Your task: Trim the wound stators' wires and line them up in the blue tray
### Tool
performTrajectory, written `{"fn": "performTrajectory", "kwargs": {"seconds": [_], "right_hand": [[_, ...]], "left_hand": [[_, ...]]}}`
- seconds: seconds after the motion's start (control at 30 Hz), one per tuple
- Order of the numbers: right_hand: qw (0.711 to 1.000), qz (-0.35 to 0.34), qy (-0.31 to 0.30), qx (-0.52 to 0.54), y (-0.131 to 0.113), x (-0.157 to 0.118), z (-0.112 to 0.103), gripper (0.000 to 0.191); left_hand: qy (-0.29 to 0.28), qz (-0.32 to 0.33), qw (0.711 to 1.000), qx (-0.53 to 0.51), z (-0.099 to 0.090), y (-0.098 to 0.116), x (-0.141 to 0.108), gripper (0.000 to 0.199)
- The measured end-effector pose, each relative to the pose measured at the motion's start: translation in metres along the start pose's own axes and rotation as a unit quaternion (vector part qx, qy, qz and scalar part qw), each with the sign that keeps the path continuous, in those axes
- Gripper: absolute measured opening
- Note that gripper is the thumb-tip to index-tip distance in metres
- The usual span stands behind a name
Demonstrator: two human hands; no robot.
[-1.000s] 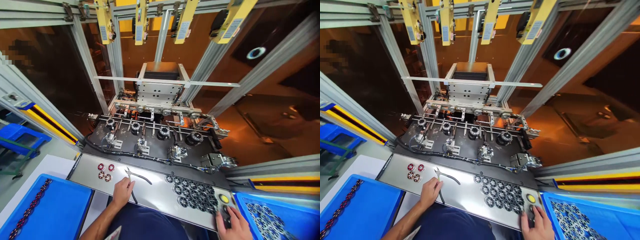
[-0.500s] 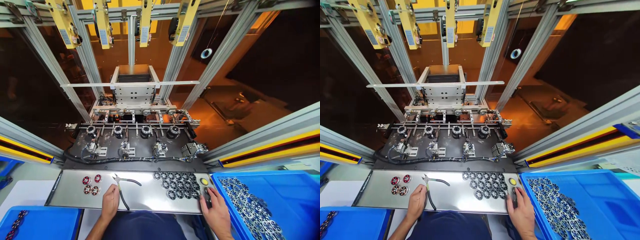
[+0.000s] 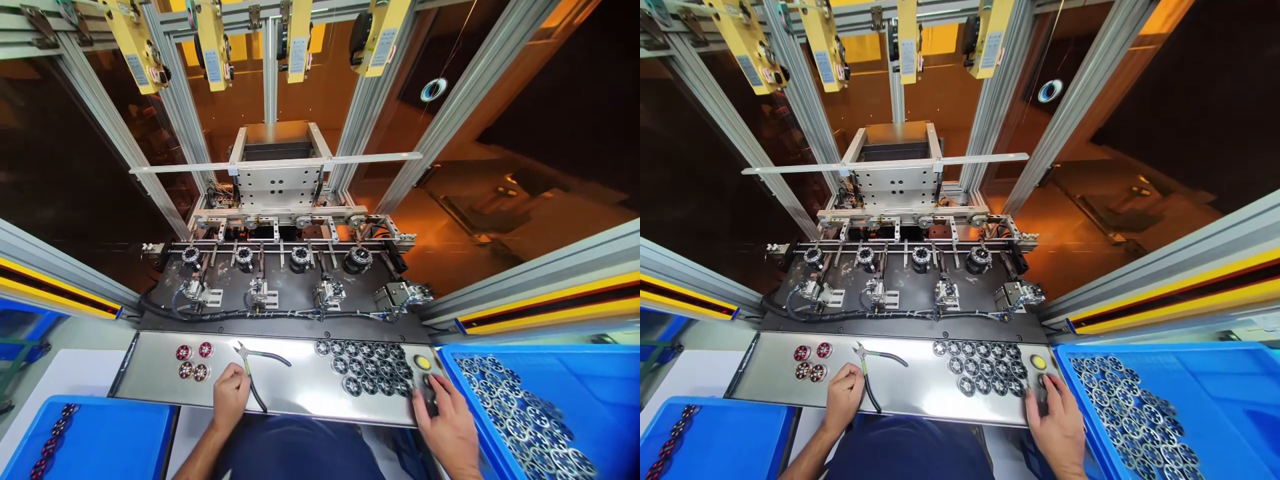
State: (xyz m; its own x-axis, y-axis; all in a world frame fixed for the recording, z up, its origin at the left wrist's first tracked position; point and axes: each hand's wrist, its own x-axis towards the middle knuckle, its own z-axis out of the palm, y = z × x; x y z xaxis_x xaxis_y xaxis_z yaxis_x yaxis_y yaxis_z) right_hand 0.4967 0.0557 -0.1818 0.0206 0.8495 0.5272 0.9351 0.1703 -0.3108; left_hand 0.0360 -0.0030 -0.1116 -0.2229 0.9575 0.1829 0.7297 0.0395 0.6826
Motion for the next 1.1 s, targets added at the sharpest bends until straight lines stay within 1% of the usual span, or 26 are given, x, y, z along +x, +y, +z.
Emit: {"fn": "performTrajectory", "kwargs": {"seconds": [0.1,0.43,0.67,1.1], "right_hand": [[1.000,0.001,-0.003,0.000,0.000,0.000,-0.001,0.059],[1.000,0.005,-0.003,-0.003,-0.001,-0.002,-0.003,0.057],[1.000,-0.006,-0.003,-0.005,-0.001,0.000,-0.004,0.062],[1.000,-0.002,-0.001,-0.011,-0.001,-0.001,-0.004,0.062]], "left_hand": [[-0.003,0.007,1.000,0.008,0.001,0.000,0.001,0.038],[-0.013,0.015,0.999,0.036,0.001,0.001,0.000,0.031],[-0.017,0.019,0.999,0.048,0.004,-0.005,-0.001,0.024],[-0.026,0.015,0.998,0.058,0.007,-0.011,-0.004,0.020]]}}
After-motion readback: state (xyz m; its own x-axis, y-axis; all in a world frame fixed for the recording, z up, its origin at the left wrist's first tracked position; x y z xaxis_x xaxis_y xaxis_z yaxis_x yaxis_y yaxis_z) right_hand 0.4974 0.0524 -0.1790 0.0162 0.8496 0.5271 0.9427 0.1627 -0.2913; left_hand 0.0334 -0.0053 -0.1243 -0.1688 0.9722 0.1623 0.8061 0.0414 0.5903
